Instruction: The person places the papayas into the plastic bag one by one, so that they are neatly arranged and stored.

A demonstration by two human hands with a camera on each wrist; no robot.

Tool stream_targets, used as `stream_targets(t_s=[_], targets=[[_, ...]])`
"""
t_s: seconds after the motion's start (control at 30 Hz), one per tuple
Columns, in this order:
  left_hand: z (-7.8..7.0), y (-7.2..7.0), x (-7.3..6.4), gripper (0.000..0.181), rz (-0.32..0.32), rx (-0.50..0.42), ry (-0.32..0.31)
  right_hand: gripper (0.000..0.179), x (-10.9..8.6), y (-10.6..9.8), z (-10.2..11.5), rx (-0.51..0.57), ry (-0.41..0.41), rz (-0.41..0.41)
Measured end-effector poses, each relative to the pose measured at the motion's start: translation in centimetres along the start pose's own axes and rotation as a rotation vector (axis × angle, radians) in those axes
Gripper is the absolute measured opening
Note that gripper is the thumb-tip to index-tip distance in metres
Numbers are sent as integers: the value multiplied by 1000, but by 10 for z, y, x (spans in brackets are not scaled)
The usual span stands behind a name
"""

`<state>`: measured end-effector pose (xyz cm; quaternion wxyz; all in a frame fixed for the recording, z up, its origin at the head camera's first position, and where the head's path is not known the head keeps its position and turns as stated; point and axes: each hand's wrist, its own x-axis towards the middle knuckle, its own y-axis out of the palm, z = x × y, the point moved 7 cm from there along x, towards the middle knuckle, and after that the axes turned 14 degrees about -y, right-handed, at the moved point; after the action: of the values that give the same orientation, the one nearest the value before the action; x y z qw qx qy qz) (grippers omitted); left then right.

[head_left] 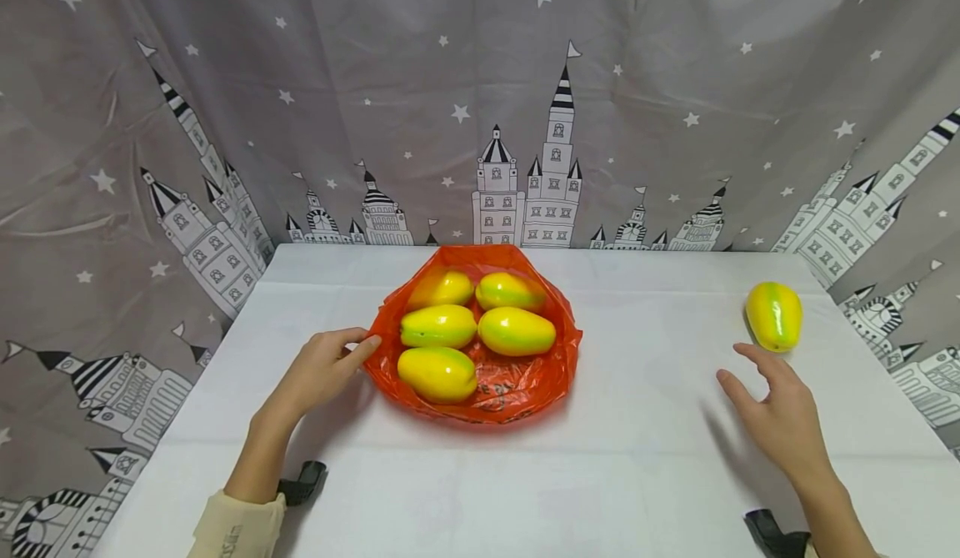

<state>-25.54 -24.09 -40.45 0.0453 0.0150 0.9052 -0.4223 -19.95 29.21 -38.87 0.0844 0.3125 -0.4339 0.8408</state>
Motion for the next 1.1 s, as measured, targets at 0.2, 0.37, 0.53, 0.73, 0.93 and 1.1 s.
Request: stream_targets(t_s=[0.2, 0.37, 0.53, 0.73, 0.93, 1.1], targets=[[1, 0, 0, 36, -2, -4, 0, 40, 2, -6, -8, -21, 13, -14], [2, 0, 0, 36, -1, -6, -7, 42, 5, -9, -21, -48, 69, 12], [2, 0, 1, 38, 3, -6, -11, 49, 7, -9, -41, -58, 176, 89], [2, 0, 1, 37, -1, -4, -6, 53, 15, -11, -53, -49, 214, 167], [3, 0, 1, 36, -10, -3, 2, 50, 30, -12, -62, -40, 171, 150], [3, 0, 1, 37, -7, -5, 0, 52, 41, -11, -73, -52, 129, 133]])
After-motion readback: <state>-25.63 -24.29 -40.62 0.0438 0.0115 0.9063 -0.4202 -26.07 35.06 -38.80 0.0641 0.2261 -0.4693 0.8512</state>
